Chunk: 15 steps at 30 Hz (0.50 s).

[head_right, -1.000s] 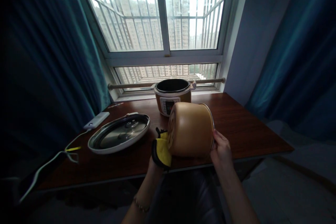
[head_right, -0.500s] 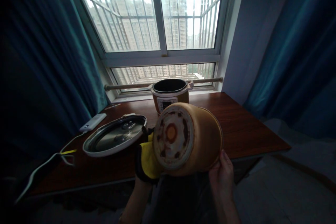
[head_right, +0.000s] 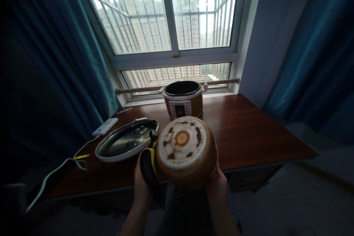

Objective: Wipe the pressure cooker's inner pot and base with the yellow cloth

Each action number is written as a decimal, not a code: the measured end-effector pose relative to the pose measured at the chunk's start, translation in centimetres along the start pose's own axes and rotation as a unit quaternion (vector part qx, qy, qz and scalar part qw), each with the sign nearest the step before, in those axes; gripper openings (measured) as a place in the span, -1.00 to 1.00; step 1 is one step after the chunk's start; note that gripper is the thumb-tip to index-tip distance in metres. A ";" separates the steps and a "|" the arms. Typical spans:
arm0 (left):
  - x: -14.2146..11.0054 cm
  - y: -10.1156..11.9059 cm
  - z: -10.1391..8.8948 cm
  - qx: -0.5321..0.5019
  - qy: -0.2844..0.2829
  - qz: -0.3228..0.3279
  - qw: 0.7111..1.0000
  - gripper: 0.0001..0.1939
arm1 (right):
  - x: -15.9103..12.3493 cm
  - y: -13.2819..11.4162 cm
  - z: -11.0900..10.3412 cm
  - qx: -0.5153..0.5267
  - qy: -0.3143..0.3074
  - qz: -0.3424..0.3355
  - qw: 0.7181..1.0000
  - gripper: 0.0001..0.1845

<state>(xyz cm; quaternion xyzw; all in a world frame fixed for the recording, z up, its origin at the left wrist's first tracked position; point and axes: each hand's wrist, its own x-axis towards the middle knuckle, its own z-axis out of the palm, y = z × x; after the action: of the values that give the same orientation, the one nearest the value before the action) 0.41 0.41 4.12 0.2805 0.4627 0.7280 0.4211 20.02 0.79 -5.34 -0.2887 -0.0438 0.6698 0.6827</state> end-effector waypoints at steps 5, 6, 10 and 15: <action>0.3 -0.7 0.4 -0.010 -0.024 -0.022 0.999 -0.54 | 0.2 0.0 -0.2 0.012 0.009 0.013 1.000 -0.70; 0.4 -0.8 0.5 -0.006 -0.031 -0.023 0.999 -0.54 | 0.3 0.1 -0.3 0.011 0.009 0.009 1.000 -0.70; 1.0 -1.2 0.6 0.001 -0.032 -0.042 0.999 -0.53 | 0.8 0.4 -1.1 -0.027 0.000 -0.001 1.000 -0.69; 1.5 -1.7 0.5 0.010 -0.018 -0.048 0.999 -0.52 | 1.5 1.0 -2.0 -0.050 -0.005 0.002 0.999 -0.68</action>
<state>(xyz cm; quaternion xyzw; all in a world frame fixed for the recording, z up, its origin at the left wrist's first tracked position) 0.66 2.35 2.78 0.2753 0.4753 0.6971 0.4607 20.11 1.47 -7.92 -0.3197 -0.0798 0.6696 0.6656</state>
